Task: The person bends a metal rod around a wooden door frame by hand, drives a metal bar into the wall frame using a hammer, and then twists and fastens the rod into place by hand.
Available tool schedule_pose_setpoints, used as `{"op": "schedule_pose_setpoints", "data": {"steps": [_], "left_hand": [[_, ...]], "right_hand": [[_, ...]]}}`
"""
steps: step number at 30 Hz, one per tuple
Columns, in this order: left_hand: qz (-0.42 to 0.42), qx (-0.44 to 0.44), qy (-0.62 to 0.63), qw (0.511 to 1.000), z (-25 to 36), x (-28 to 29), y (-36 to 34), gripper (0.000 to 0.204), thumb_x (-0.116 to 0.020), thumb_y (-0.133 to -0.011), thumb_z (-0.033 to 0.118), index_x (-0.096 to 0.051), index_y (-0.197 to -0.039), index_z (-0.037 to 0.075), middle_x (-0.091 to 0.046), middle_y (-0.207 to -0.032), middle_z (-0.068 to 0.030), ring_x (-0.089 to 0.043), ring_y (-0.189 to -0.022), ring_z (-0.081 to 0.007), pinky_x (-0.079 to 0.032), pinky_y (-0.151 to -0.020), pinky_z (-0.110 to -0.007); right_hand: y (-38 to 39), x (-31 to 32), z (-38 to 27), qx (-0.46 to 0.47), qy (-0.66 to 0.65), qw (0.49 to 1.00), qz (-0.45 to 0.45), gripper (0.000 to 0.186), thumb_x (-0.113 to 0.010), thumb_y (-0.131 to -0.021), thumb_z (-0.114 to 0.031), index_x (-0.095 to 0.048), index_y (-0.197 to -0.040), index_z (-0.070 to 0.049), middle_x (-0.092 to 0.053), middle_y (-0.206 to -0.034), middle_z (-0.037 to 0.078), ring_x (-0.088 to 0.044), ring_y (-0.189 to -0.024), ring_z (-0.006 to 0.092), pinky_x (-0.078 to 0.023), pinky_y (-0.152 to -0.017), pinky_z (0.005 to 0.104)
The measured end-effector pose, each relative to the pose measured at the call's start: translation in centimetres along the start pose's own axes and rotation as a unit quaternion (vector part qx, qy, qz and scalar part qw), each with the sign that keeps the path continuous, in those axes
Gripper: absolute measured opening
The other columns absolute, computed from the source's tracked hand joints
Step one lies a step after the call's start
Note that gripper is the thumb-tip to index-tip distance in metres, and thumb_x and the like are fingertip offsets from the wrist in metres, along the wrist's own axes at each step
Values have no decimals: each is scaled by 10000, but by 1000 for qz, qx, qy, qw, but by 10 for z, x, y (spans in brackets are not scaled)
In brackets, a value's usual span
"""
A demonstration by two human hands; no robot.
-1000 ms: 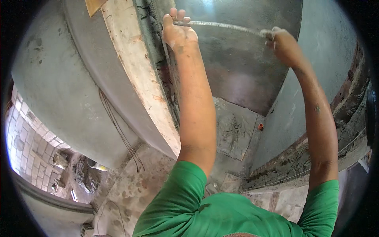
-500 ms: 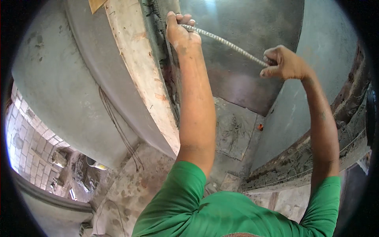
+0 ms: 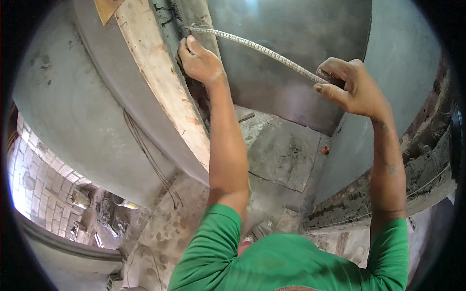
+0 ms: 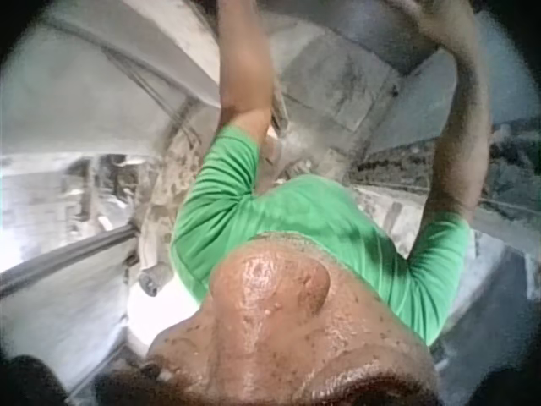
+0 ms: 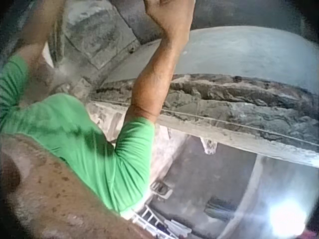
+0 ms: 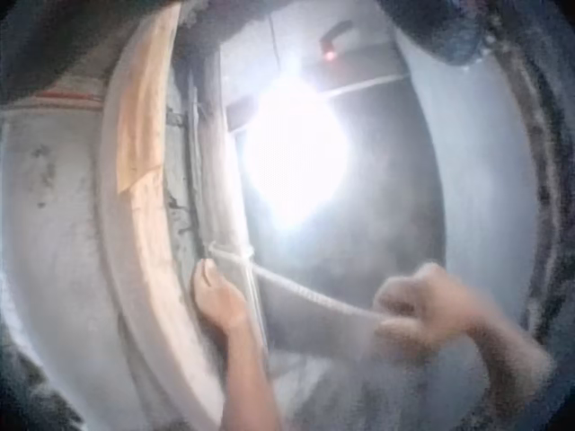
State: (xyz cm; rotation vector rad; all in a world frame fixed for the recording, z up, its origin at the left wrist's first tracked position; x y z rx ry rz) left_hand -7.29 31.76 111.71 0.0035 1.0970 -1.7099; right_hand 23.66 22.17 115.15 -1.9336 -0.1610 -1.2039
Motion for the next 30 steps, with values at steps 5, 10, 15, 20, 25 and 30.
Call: {"op": "schedule_pose_setpoints", "data": {"steps": [5,10,15,20,25,30], "left_hand": [[-10,-156,-46,987,3,-6,-7,409,-513,-968,296,-643,-1036,-86,-643,-1012,-270,-592,-964,-418,-451,-886,-458],[-61,-90,-2,994,-8,-12,-13,374,-518,-966,256,-656,-991,-91,-646,-969,-266,-593,-931,-405,-457,-865,-445],[-67,-57,24,996,-10,-15,-12,368,-526,-961,251,-655,-992,-92,-644,-973,-268,-592,-918,-399,-461,-861,-437],[-3,-100,7,995,-12,-13,-11,363,-535,-956,253,-654,-997,-88,-648,-931,-247,-592,-883,-392,-464,-824,-426],[-77,-56,22,995,-15,-22,-16,365,-542,-955,266,-656,-982,-80,-641,-896,-221,-582,-820,-345,-459,-791,-412],[-74,-57,37,995,-23,-21,-21,378,-552,-953,279,-654,-954,-85,-632,-863,-200,-571,-794,-307,-459,-781,-402]], "right_hand": [[-3,7,2,24,40,998,49,343,-765,-802,-248,-653,-974,27,-637,-751,170,-622,-642,247,-490,-617,348],[-4,18,7,105,145,972,155,323,-750,-812,-239,-662,-1013,-2,-664,-832,142,-644,-733,297,-509,-659,368],[-6,29,8,185,296,888,299,271,-715,-832,-242,-674,-1028,-59,-662,-887,64,-632,-845,257,-495,-765,357],[-24,40,17,189,325,878,296,258,-703,-847,-250,-671,-1031,-72,-666,-875,45,-634,-835,255,-486,-780,355],[-49,49,62,26,242,941,234,360,-582,-949,-384,-656,-1030,-41,-636,-761,59,-625,-724,249,-486,-697,349],[-80,45,92,-117,20,993,22,492,-471,-990,-517,-581,-792,-81,-448,-575,0,-436,-452,79,-388,-446,267]]}}
Point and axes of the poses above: each hand's wrist, its own y-axis away from the middle knuckle, its own x-axis out of the back of the hand, z = x × y, the point moved 8 cm from there along -y, towards the middle knuckle
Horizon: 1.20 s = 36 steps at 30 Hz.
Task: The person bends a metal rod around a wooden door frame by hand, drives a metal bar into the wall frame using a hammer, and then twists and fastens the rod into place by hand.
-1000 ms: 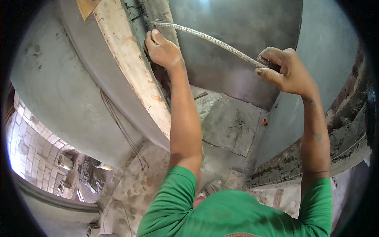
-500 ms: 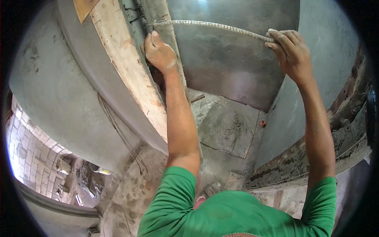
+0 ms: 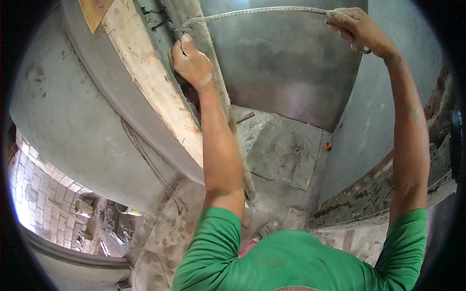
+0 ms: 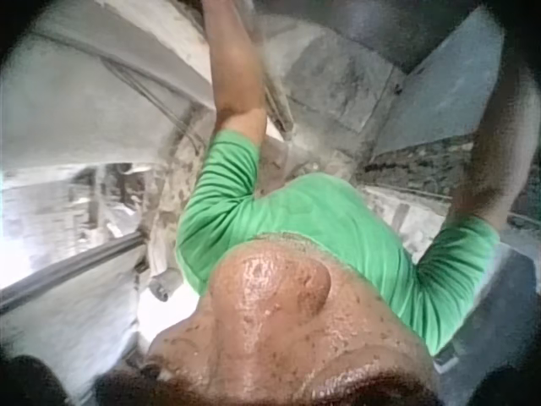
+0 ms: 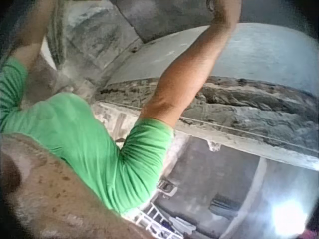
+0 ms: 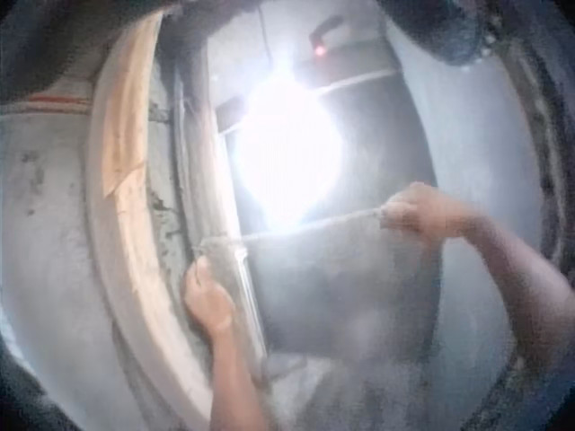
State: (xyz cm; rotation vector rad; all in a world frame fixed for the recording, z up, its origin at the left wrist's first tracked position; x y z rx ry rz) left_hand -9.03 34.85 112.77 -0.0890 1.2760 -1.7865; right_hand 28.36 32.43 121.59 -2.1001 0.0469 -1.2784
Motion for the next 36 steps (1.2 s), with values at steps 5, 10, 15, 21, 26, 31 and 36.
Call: {"op": "schedule_pose_setpoints", "data": {"steps": [5,10,15,21,26,31,36], "left_hand": [[-19,26,27,999,4,-2,6,401,-565,-949,286,-639,-1003,-104,-646,-957,-207,-594,-866,-308,-466,-827,-388],[-9,2,40,999,-14,1,3,433,-645,-906,282,-618,-1059,-122,-638,-1019,-229,-598,-938,-308,-467,-866,-378],[-5,9,-1,1000,-8,-2,5,530,-738,-850,300,-593,-1105,-141,-647,-1004,-218,-607,-935,-302,-474,-866,-378],[-40,25,96,994,-21,-3,5,461,-705,-882,234,-574,-1110,-144,-649,-999,-145,-609,-888,-202,-488,-803,-311],[-36,38,122,991,-31,-6,5,448,-682,-875,160,-539,-1156,-157,-644,-1048,-164,-613,-908,-218,-492,-822,-324],[-37,-10,8,999,-9,0,5,489,-688,-861,142,-513,-1208,-155,-621,-1128,-225,-615,-972,-271,-483,-873,-349],[-40,-6,42,998,-1,-1,3,444,-652,-895,160,-537,-1209,-132,-616,-1090,-250,-601,-989,-323,-461,-917,-383]], "right_hand": [[-5,-16,20,-74,-122,986,-88,498,-473,-975,-558,-579,-763,-120,-453,-582,-37,-426,-444,56,-365,-429,238],[-12,-15,13,42,-22,998,45,492,-494,-980,-526,-622,-790,-91,-488,-589,-14,-459,-506,67,-405,-487,253],[19,-1,-9,85,121,964,222,364,-521,-1003,-392,-690,-950,-74,-531,-621,33,-464,-557,104,-429,-545,318],[13,-25,15,113,103,962,227,559,-473,-983,-543,-680,-1017,-24,-495,-621,6,-477,-604,119,-443,-607,319],[4,-45,22,-4,-50,997,60,565,-428,-991,-570,-592,-815,-58,-419,-579,-34,-416,-528,91,-363,-485,278],[24,-90,36,-171,-241,949,-109,527,-444,-978,-575,-482,-693,-132,-373,-554,-55,-363,-473,54,-281,-410,247],[2,-51,34,-4,-38,992,118,569,-449,-981,-558,-599,-755,-58,-552,-594,63,-504,-474,187,-409,-462,328]]}}
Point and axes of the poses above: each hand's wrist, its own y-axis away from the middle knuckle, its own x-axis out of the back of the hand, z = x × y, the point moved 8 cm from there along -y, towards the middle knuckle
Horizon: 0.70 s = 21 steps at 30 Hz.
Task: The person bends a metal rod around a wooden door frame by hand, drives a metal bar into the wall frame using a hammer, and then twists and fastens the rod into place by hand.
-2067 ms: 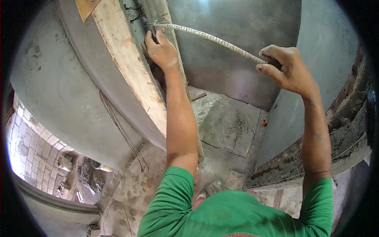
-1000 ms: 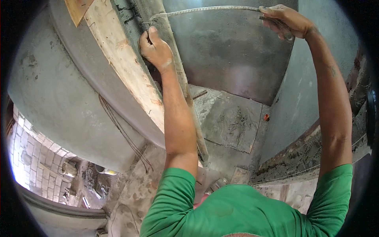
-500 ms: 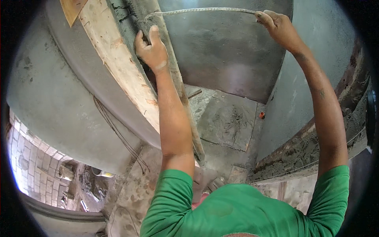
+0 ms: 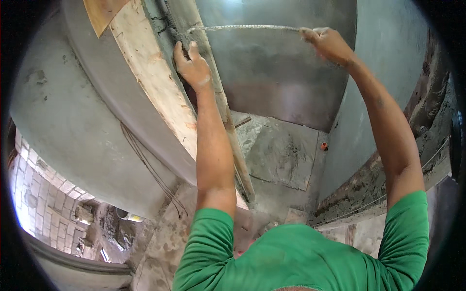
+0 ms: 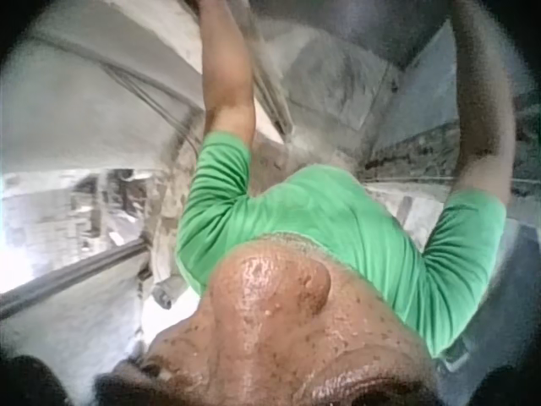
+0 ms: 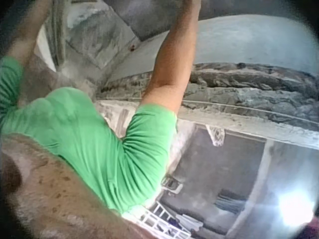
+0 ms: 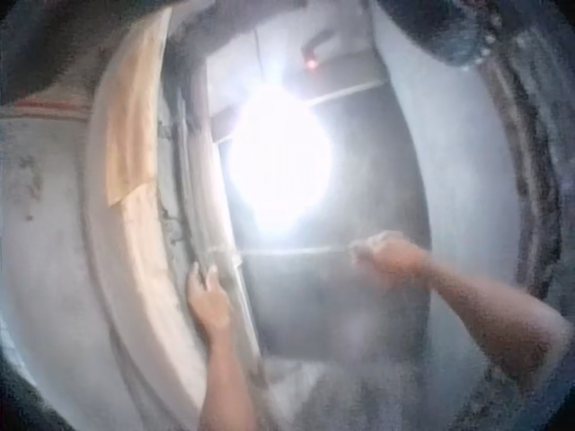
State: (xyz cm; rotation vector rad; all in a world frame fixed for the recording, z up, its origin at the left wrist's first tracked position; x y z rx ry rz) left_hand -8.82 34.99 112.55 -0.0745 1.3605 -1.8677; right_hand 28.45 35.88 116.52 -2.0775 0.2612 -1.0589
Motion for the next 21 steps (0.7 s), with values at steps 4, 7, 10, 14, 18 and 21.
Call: {"op": "schedule_pose_setpoints", "data": {"steps": [4,7,10,14,18,21], "left_hand": [[31,-28,-17,999,13,7,9,414,-624,-918,207,-577,-1170,-119,-619,-1052,-256,-592,-991,-343,-452,-922,-399],[48,-59,-97,992,12,12,5,398,-603,-934,243,-619,-1114,-112,-621,-1028,-260,-582,-993,-345,-447,-915,-405],[45,-25,-60,997,3,11,2,390,-589,-946,261,-647,-1062,-107,-627,-1034,-257,-587,-962,-348,-455,-891,-401],[39,-1,-30,999,-10,5,2,373,-607,-945,252,-649,-1053,-102,-606,-978,-182,-587,-787,-262,-488,-754,-353],[14,44,20,999,-21,7,0,369,-612,-947,251,-638,-1055,-101,-556,-952,-125,-548,-706,-179,-474,-658,-305],[7,52,44,998,-20,2,1,387,-612,-948,259,-622,-1074,-107,-557,-970,-125,-550,-722,-172,-475,-671,-301]], "right_hand": [[-7,56,-58,150,236,950,140,528,-496,-974,-502,-679,-853,-22,-658,-721,157,-600,-569,319,-488,-580,426],[-24,73,-99,73,370,922,91,363,-653,-890,-434,-678,-898,-72,-650,-758,139,-619,-689,256,-497,-666,396],[-28,70,-88,62,407,910,39,394,-696,-846,-425,-657,-881,-34,-673,-856,154,-645,-819,288,-498,-745,441],[-54,20,-20,270,467,828,-152,311,-654,-892,-307,-650,-797,-11,-665,-780,121,-634,-717,281,-501,-669,417],[-38,2,-22,-4,296,928,-226,345,-651,-923,-357,-657,-807,-32,-558,-579,42,-531,-540,154,-461,-568,339],[-4,-55,26,-38,157,924,-345,257,-677,-900,-258,-618,-782,-38,-468,-599,-27,-452,-534,105,-418,-528,315]]}}
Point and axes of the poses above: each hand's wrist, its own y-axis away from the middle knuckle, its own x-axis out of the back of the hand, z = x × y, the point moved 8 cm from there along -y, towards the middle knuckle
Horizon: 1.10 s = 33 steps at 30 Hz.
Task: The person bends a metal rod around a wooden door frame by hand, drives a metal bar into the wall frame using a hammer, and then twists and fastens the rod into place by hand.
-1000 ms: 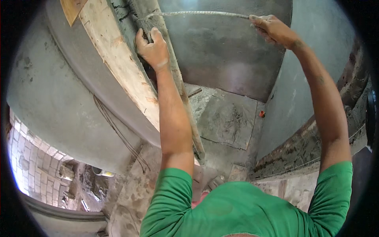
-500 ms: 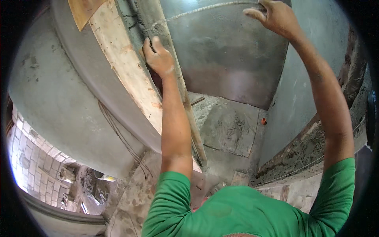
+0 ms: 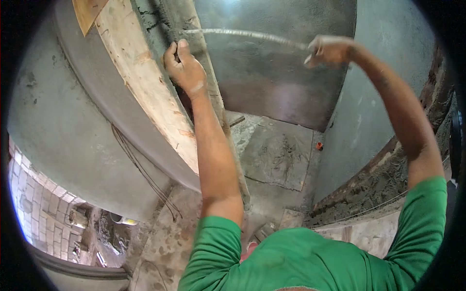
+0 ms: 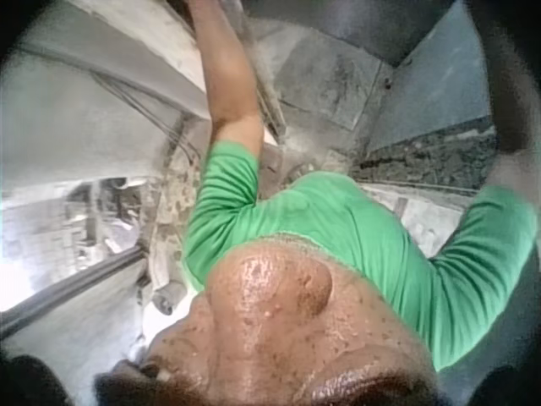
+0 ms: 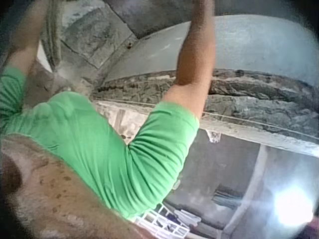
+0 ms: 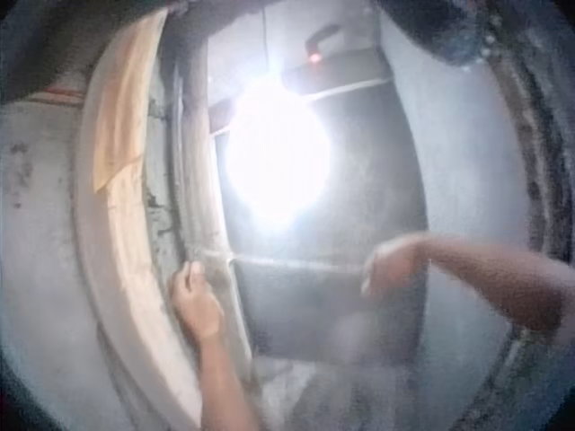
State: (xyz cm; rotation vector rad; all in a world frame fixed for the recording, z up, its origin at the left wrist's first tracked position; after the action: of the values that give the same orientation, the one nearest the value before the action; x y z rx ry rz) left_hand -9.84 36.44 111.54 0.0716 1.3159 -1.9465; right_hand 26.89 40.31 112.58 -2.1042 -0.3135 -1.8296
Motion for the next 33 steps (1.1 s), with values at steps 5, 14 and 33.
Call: {"op": "schedule_pose_setpoints", "data": {"steps": [5,14,33], "left_hand": [[1,-29,-28,999,7,3,0,415,-598,-957,263,-591,-1120,-119,-586,-1041,-161,-575,-817,-216,-483,-787,-321],[-40,10,51,998,-9,2,-4,439,-538,-967,279,-586,-1068,-146,-631,-994,-203,-594,-918,-260,-475,-834,-354],[-32,65,38,997,0,-7,4,340,-492,-1005,281,-594,-1022,-43,-560,-834,-67,-471,-669,-124,-416,-602,-270]], "right_hand": [[7,-79,-25,-88,-207,967,-120,256,-679,-894,-268,-638,-877,-16,-572,-696,5,-531,-594,141,-459,-574,333],[-5,-38,-40,106,90,967,215,316,-580,-942,-321,-605,-1084,-40,-671,-871,184,-665,-880,356,-499,-752,474],[-58,-17,-20,164,-12,981,107,595,-535,-938,-550,-559,-638,-37,-397,-533,27,-380,-494,144,-350,-473,386]]}}
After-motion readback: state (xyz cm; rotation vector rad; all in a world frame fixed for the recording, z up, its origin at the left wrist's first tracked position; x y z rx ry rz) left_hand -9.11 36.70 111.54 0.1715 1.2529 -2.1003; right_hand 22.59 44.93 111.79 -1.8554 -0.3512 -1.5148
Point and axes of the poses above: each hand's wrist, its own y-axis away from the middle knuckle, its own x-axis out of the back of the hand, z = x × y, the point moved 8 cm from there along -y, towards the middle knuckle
